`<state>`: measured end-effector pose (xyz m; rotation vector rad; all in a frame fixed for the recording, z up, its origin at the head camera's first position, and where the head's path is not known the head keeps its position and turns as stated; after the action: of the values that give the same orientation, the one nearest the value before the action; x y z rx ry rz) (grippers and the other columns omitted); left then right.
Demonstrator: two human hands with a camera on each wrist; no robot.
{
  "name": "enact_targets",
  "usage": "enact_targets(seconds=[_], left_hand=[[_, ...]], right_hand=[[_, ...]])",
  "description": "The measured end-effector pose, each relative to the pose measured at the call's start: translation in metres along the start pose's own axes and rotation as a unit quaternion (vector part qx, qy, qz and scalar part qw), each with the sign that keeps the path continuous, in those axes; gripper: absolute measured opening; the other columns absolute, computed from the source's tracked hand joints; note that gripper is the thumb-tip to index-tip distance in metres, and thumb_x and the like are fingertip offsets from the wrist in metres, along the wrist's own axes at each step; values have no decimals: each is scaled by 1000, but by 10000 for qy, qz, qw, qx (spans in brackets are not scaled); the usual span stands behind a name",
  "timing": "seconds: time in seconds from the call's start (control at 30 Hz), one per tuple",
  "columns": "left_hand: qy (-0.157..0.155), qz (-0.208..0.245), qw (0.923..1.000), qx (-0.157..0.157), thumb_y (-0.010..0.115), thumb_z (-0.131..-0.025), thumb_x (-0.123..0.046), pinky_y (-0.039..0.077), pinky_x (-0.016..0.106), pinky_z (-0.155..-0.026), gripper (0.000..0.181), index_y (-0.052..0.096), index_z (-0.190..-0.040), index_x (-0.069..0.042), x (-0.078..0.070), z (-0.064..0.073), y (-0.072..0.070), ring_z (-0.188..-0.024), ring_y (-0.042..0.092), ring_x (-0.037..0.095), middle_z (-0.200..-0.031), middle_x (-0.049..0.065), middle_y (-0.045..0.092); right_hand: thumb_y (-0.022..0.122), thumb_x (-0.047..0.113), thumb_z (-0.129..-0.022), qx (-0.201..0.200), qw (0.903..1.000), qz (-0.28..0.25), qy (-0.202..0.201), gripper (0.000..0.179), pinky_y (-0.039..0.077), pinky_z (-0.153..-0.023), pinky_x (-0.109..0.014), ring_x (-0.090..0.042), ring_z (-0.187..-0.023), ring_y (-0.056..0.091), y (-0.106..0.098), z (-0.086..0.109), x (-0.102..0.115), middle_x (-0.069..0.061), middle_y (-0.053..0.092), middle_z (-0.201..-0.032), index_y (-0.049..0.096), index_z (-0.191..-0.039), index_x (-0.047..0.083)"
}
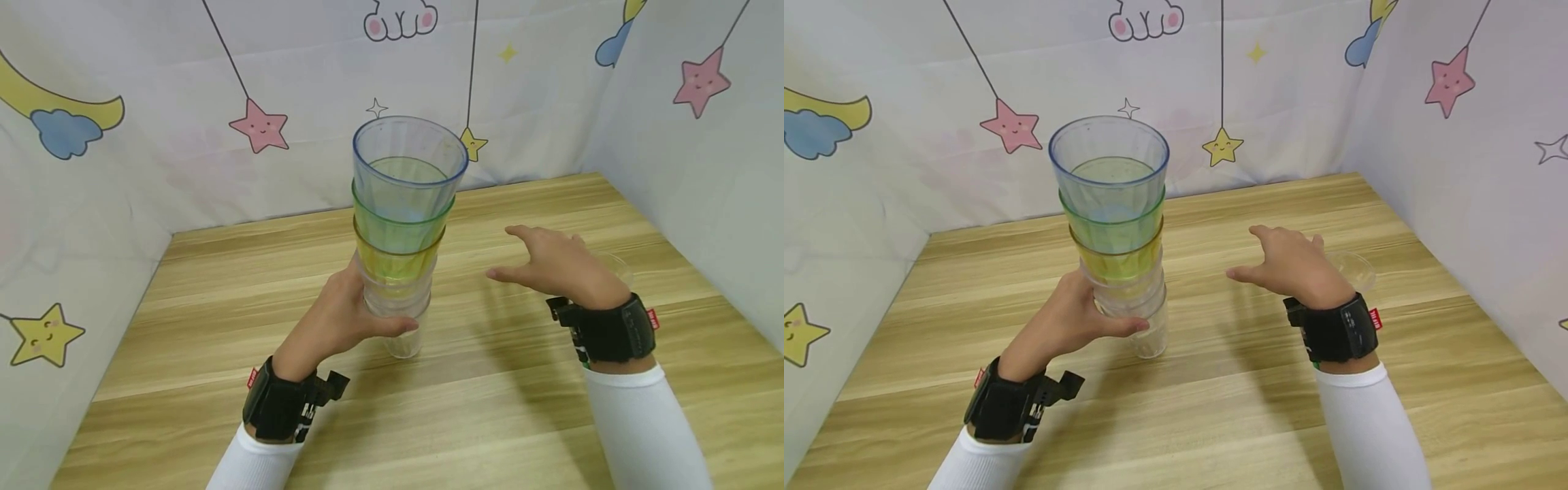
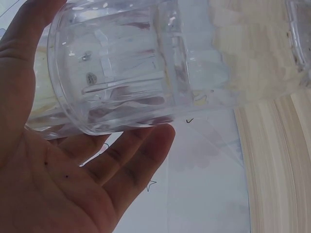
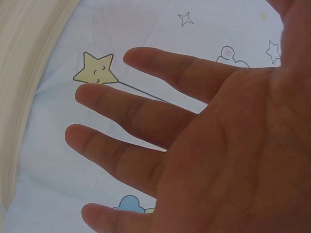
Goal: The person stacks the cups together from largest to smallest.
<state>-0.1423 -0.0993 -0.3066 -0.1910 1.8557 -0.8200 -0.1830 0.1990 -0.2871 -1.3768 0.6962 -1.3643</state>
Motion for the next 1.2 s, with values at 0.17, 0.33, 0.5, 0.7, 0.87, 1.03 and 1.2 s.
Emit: enact_targets(seconds=[0.17, 0.33, 0.5, 0.7, 0.87, 1.03, 1.2], left_hand=[[-15, 4, 10000, 2, 96, -69, -33, 50, 41, -93, 92, 38, -141, -29, 1, -1, 1, -113, 60, 14, -125, -7, 60], [-33, 0, 10000, -14, 96, -68, -33, 50, 41, -93, 92, 38, -141, -29, 2, 0, 0, -112, 60, 15, -125, -6, 61], [37, 29, 10000, -32, 96, -68, -32, 51, 41, -92, 92, 39, -140, -28, 3, 2, 0, -112, 61, 15, -125, -5, 61], [76, 19, 10000, -37, 96, -68, -32, 51, 41, -93, 93, 39, -140, -27, 2, 1, 0, -112, 61, 14, -124, -5, 61], [65, -3, 10000, -26, 96, -68, -32, 50, 41, -94, 92, 39, -140, -28, 1, 0, -1, -113, 60, 13, -124, -7, 61], [28, -31, 10000, -51, 96, -68, -33, 49, 41, -95, 92, 40, -140, -28, 1, 0, 0, -112, 60, 13, -123, -7, 62], [-30, 5, 10000, -66, 96, -67, -33, 50, 41, -93, 91, 40, -139, -28, 2, 0, 0, -111, 61, 13, -122, -7, 62]], right_hand=[[64, 65, -90, -45, 10000, 9, 63, 98, 12, -101, -82, -54, -137, 34, -2, 0, -5, -30, 41, -151, 32, -155, 0], [63, 66, -89, -99, 9999, -54, 109, 99, 13, -101, -81, -54, -137, 34, -4, 1, -11, -30, 40, -150, 32, -155, 0], [62, 70, -89, -82, 9997, -82, 210, 102, 13, -100, -82, -56, -136, 34, -6, 3, -16, -32, 40, -150, 31, -155, -1], [61, 70, -88, -68, 9993, -128, 331, 103, 12, -99, -83, -57, -136, 32, -7, 3, -19, -32, 38, -151, 30, -156, -1], [61, 69, -89, -45, 9991, -153, 400, 103, 10, -99, -83, -58, -136, 30, -9, 3, -24, -34, 36, -151, 28, -156, -1], [59, 72, -89, 6, 9987, -171, 489, 106, 12, -100, -82, -60, -135, 29, -10, 2, -31, -35, 34, -151, 26, -156, -2], [57, 74, -88, 31, 9982, -192, 571, 109, 19, -100, -80, -59, -135, 29, -12, 1, -37, -36, 32, -152, 25, -156, -3]])
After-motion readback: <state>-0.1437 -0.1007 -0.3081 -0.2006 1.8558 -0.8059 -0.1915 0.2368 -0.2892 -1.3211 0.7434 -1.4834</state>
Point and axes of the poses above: each hand's wrist, its own z-axis away from the middle knuckle, its own y-axis out of the palm, x = y × z, the point moved 3 cm from there along -z, towards the middle knuckle
